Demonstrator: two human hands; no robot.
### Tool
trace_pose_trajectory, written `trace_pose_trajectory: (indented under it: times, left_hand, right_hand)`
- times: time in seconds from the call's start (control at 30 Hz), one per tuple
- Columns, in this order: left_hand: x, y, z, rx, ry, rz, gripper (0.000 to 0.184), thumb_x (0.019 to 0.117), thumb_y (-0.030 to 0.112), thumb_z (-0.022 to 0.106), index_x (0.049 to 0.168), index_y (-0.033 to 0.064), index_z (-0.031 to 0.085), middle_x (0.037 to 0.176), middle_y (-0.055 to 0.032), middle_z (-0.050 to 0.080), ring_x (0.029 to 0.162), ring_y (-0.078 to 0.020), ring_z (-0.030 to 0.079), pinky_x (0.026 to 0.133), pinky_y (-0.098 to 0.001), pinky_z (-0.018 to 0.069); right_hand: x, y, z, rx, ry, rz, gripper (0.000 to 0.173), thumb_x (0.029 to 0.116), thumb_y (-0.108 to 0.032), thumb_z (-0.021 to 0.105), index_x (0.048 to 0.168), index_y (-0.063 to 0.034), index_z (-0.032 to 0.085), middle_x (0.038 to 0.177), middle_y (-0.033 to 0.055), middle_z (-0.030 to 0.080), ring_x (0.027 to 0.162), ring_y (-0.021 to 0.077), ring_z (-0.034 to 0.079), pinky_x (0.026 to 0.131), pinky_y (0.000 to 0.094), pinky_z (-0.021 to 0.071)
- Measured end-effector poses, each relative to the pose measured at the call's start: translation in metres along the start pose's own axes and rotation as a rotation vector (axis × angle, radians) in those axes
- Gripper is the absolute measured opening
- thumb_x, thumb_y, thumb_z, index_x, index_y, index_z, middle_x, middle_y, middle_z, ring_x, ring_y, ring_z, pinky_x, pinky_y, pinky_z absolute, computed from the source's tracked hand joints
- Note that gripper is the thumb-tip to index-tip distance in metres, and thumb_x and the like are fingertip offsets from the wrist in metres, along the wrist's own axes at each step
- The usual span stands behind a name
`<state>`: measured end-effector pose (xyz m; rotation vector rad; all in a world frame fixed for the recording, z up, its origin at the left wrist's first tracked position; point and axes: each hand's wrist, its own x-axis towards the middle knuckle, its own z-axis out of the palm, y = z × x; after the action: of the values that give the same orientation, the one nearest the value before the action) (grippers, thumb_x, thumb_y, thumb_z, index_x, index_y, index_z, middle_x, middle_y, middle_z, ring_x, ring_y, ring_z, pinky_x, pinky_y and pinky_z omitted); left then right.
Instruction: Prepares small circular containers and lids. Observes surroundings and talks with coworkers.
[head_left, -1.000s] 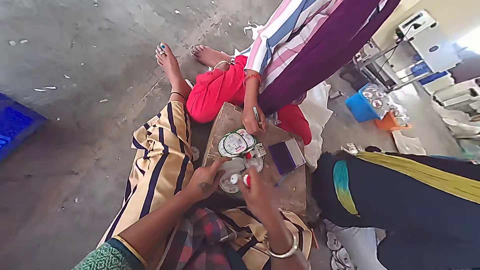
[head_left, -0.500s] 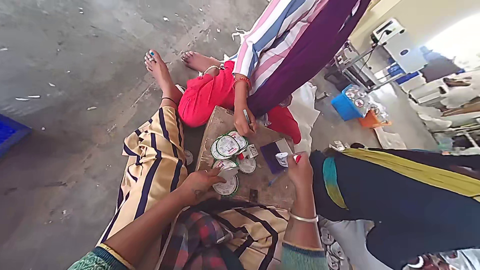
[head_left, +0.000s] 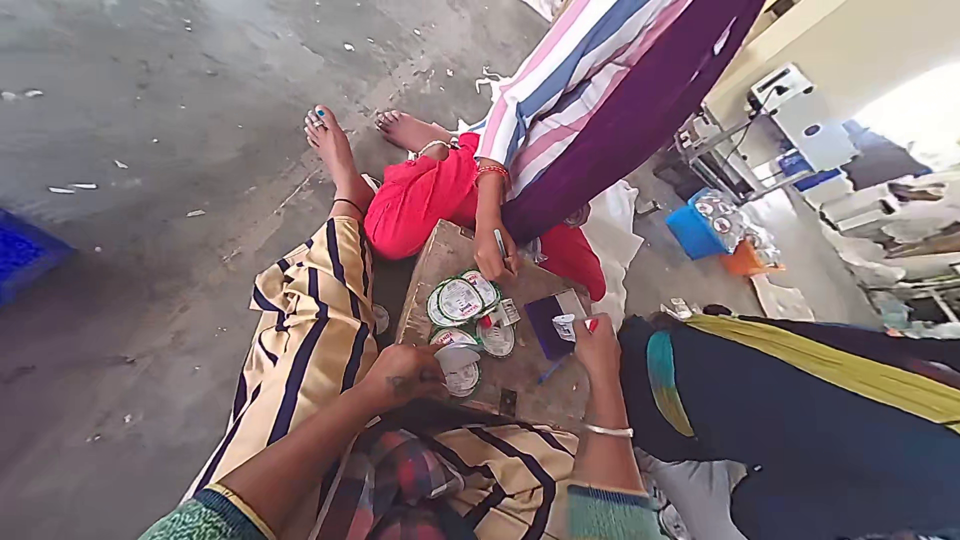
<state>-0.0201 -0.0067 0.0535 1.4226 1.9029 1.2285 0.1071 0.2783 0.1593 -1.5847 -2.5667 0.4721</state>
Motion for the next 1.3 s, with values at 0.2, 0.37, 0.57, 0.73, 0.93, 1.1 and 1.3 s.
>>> trace_pose_trajectory:
  times: [0.2, 0.37, 0.57, 0.73, 0.93, 1.1, 1.3]
  left_hand:
    - [0.003, 0.001, 0.0, -0.06, 0.041, -0.126, 0.033, 0.0975, 0.028, 0.069, 0.101, -0.0045, 0.073, 0.095, -0.0213, 0.073, 0.089, -0.0357, 0.07, 0.085, -0.0565, 0.0524]
    - [0.004, 0.004, 0.001, -0.083, 0.076, -0.205, 0.032, 0.1053, 0.022, 0.056, 0.115, -0.0065, 0.065, 0.095, -0.0233, 0.07, 0.089, -0.0372, 0.069, 0.085, -0.0555, 0.0527]
    - [0.003, 0.001, 0.004, -0.076, 0.121, -0.183, 0.034, 0.1068, 0.016, 0.05, 0.134, -0.0025, 0.056, 0.1, -0.0261, 0.071, 0.092, -0.043, 0.071, 0.086, -0.0592, 0.0534]
    - [0.003, -0.001, 0.004, -0.08, 0.136, -0.119, 0.033, 0.1068, 0.008, 0.045, 0.134, 0.0037, 0.064, 0.108, -0.0232, 0.073, 0.099, -0.0404, 0.071, 0.091, -0.0589, 0.0526]
    - [0.001, 0.004, -0.001, -0.006, -0.008, -0.049, 0.033, 0.1032, 0.003, 0.047, 0.127, 0.0034, 0.07, 0.128, -0.0249, 0.067, 0.114, -0.0422, 0.068, 0.096, -0.0593, 0.0513]
    - [0.002, 0.004, -0.006, 0.145, -0.177, 0.02, 0.036, 0.0955, 0.021, 0.071, 0.128, 0.0055, 0.07, 0.142, -0.0253, 0.059, 0.118, -0.0471, 0.065, 0.093, -0.0649, 0.0507]
    - [0.004, 0.002, -0.002, 0.171, -0.195, -0.017, 0.036, 0.0944, 0.03, 0.074, 0.123, 0.0085, 0.074, 0.143, -0.0253, 0.059, 0.113, -0.0466, 0.068, 0.09, -0.0645, 0.0522]
  right_hand:
    - [-0.097, -0.02, 0.006, 0.209, -0.103, -0.376, 0.031, 0.101, -0.016, 0.055, 0.117, 0.0099, 0.058, 0.091, 0.0187, 0.064, 0.078, 0.0259, 0.062, 0.07, 0.0474, 0.0508]
    - [-0.128, -0.036, 0.025, 0.179, -0.206, -0.511, 0.026, 0.1002, -0.02, 0.057, 0.109, 0.0036, 0.063, 0.076, 0.0101, 0.061, 0.064, 0.0214, 0.058, 0.06, 0.0425, 0.0484]
    - [-0.145, -0.067, 0.042, 0.013, -0.161, -0.398, 0.031, 0.1011, -0.022, 0.059, 0.116, 0.004, 0.062, 0.079, 0.0172, 0.068, 0.072, 0.036, 0.069, 0.064, 0.0554, 0.0523]
    - [-0.153, -0.092, 0.063, -0.182, -0.324, -0.208, 0.038, 0.1047, -0.026, 0.057, 0.132, -0.0001, 0.054, 0.098, 0.0201, 0.072, 0.095, 0.0391, 0.072, 0.081, 0.0554, 0.0543]
    - [-0.132, -0.046, 0.028, 0.228, 0.018, -0.32, 0.033, 0.1, -0.012, 0.057, 0.118, 0.0147, 0.058, 0.102, 0.0278, 0.067, 0.092, 0.0371, 0.068, 0.081, 0.0542, 0.0543]
    - [-0.057, -0.024, -0.019, 0.089, 0.134, -0.022, 0.039, 0.1053, -0.02, 0.053, 0.129, 0.0103, 0.055, 0.114, 0.0309, 0.065, 0.107, 0.0427, 0.064, 0.093, 0.0587, 0.0476]
    - [0.026, -0.004, 0.004, -0.061, -0.059, 0.1, 0.054, 0.1066, -0.029, 0.051, 0.147, 0.0065, 0.043, 0.134, 0.0317, 0.058, 0.126, 0.0458, 0.058, 0.105, 0.061, 0.0435]
